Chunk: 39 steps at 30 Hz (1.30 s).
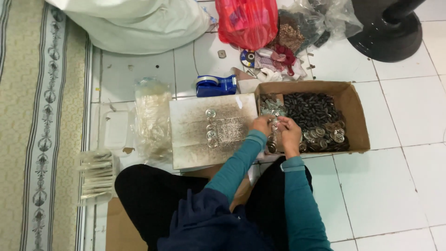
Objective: Sorting small metal components from a cardboard box and placing them into small plastic bags.
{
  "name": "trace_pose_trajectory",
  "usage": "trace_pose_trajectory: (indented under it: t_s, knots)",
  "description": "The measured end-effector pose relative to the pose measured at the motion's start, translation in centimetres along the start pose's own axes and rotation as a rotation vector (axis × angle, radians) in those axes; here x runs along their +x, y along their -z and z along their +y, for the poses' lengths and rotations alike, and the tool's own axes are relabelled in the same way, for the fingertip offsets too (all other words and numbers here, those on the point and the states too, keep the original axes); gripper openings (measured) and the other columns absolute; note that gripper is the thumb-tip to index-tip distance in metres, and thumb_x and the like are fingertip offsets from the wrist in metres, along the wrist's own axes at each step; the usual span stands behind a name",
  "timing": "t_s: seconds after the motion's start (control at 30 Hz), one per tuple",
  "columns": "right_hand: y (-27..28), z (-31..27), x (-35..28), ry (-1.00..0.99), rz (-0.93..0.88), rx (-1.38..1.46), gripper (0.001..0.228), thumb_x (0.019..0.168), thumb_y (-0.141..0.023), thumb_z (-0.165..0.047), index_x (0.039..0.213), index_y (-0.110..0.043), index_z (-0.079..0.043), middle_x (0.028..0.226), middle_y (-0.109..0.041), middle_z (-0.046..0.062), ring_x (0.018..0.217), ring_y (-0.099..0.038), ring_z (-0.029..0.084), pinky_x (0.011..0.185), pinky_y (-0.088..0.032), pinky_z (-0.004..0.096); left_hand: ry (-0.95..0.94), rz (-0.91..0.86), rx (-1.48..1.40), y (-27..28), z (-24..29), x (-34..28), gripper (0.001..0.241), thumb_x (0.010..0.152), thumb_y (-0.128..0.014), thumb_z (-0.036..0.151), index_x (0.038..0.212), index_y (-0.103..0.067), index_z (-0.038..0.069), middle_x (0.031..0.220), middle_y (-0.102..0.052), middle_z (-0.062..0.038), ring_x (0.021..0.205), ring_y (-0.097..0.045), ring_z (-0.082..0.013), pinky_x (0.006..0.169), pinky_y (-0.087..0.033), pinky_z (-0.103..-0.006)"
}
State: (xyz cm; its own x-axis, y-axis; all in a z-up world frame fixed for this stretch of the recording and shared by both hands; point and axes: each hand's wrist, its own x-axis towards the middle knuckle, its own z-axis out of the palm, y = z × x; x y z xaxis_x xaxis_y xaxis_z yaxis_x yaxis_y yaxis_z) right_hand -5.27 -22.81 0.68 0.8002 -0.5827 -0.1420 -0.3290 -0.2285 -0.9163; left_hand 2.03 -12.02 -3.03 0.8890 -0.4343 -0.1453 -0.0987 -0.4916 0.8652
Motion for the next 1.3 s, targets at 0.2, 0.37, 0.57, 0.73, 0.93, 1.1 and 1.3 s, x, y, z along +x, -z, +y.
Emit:
trace_pose_trajectory:
  t_s: [0.2,0.37,0.57,0.73,0.93,1.1,1.3]
  knots:
    - [-9.6,-5.1,-1.2,0.102,-0.175,-0.005,0.029,0.086,-0.077,-0.006,0.113,-0.08,-0.017,0.098,-0.078,0.011,0.091,-0.073,0.022,0.081,-0.06,0.035,0.056,0.218,-0.052,11.1,-5.6,-1.6,0.023,0.096,-0.064,0.01,0.114,-0.074,0.019,0.102,-0.076,-0.007,0.103,-0.071,-0.0285,0.089,-0.059,-0.0421]
    - [-16.3,-6.4,-1.5,0.209,-0.245,-0.121,0.026,0.084,-0.081,-0.009,0.108,-0.081,-0.021,0.095,-0.078,0.008,0.097,-0.074,0.026,0.084,-0.059,0.04,0.1,0.278,0.129,17.6,-6.9,-3.7,0.02,0.094,-0.067,0.01,0.111,-0.074,0.018,0.107,-0.071,-0.007,0.106,-0.067,-0.0278,0.09,-0.059,-0.0407]
    - [-19.7,-5.2,-0.7,0.31,-0.247,-0.236,0.025,0.086,-0.078,-0.005,0.107,-0.08,-0.018,0.093,-0.077,0.011,0.096,-0.074,0.031,0.087,-0.059,0.043,0.098,0.303,0.378,18.2,-9.8,-2.5,0.011,0.093,-0.071,0.015,0.104,-0.07,0.019,0.109,-0.059,-0.004,0.112,-0.058,-0.0257,0.09,-0.056,-0.0368]
    - [-19.7,-4.3,-0.3,0.423,-0.19,-0.364,0.023,0.086,-0.078,-0.007,0.106,-0.077,-0.019,0.093,-0.071,0.008,0.093,-0.073,0.033,0.087,-0.058,0.046,0.067,0.261,0.494,17.3,-11.3,-1.5,0.015,0.093,-0.072,0.023,0.107,-0.068,0.02,0.112,-0.055,-0.003,0.114,-0.054,-0.0258,0.091,-0.054,-0.0356]
    - [-13.9,-6.3,0.1,0.348,-0.139,-0.263,0.022,0.089,-0.076,-0.009,0.108,-0.077,-0.02,0.095,-0.062,0.008,0.091,-0.07,0.03,0.086,-0.057,0.042,0.038,0.257,0.577,16.6,-7.9,-1.0,0.018,0.094,-0.071,0.026,0.111,-0.067,0.02,0.114,-0.055,-0.004,0.113,-0.054,-0.0256,0.091,-0.053,-0.0371]
    - [-4.4,-1.7,3.7,0.281,0.068,-0.246,0.02,0.09,-0.078,-0.015,0.109,-0.078,-0.021,0.093,-0.067,0.009,0.089,-0.068,0.027,0.084,-0.055,0.04,-0.244,0.102,0.492,8.8,-2.5,1.7,0.017,0.095,-0.065,0.023,0.112,-0.068,0.022,0.115,-0.058,-0.003,0.117,-0.055,-0.0265,0.093,-0.053,-0.0388]
    - [1.7,10.1,6.5,0.14,-0.056,-0.533,0.023,0.089,-0.072,-0.01,0.112,-0.077,-0.012,0.105,-0.074,0.019,0.106,-0.068,0.041,0.095,-0.055,0.052,-0.43,-0.068,0.801,-6.8,-3.5,4.3,0.008,0.089,-0.07,0.019,0.094,-0.074,0.017,0.115,-0.066,-0.007,0.112,-0.056,-0.0263,0.093,-0.05,-0.0424]
